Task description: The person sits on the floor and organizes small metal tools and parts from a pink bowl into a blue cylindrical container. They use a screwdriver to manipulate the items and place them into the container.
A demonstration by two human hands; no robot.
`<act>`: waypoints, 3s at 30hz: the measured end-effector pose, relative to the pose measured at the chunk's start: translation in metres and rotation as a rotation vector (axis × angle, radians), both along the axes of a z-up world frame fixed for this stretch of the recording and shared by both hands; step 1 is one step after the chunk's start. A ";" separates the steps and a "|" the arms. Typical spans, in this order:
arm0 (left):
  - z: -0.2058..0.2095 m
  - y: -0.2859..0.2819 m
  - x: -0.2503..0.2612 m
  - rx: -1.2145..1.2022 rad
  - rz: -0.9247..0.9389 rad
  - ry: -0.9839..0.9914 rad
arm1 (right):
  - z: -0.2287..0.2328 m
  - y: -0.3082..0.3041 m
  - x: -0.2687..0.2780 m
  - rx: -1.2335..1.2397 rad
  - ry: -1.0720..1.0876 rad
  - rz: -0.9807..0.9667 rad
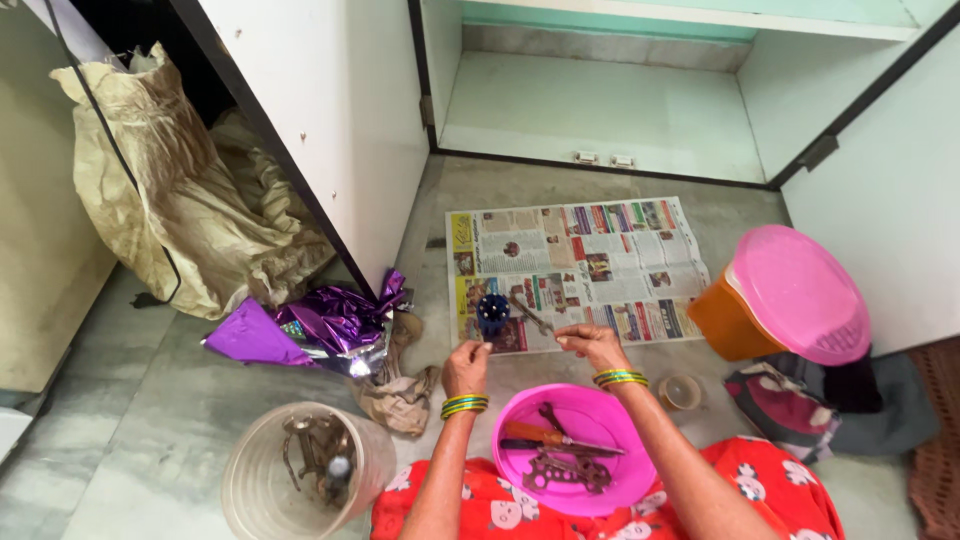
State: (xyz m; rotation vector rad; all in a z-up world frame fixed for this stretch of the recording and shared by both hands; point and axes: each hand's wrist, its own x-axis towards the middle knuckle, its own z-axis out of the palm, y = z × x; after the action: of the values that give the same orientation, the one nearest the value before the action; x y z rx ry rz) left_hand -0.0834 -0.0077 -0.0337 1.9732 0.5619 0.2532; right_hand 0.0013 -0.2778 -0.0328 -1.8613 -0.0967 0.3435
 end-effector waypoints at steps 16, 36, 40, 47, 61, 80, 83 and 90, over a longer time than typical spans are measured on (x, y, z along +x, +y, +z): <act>-0.023 -0.037 -0.047 0.474 -0.643 0.172 | 0.092 -0.056 -0.078 -0.086 0.002 -0.023; 0.141 -0.084 -0.004 0.367 -0.559 -0.114 | 0.376 -0.178 -0.111 -0.450 -0.306 0.051; 0.188 -0.088 -0.003 0.363 -0.517 -0.171 | 0.425 -0.173 -0.130 -0.620 -0.345 0.087; 0.246 -0.080 -0.012 0.388 -0.466 -0.246 | 0.505 -0.153 -0.163 -0.953 -0.481 0.226; 0.317 -0.122 -0.046 0.495 -0.417 -0.389 | 0.462 -0.210 -0.151 -1.056 -0.282 0.124; 0.174 -0.189 -0.016 0.298 -0.346 -0.120 | 0.219 -0.280 -0.093 -0.563 -0.154 -0.040; 0.158 -0.184 -0.013 0.302 -0.276 -0.141 | 0.185 -0.270 -0.077 -0.505 -0.228 -0.056; 0.122 -0.177 -0.006 0.212 -0.172 -0.082 | 0.143 -0.256 -0.046 -0.467 -0.422 -0.126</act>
State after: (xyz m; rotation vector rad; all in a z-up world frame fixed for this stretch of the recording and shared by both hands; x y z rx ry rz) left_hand -0.0895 -0.1849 0.0887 2.1908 0.3201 0.2939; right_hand -0.0450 -0.5338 0.1098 -2.3684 -0.1979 -0.1338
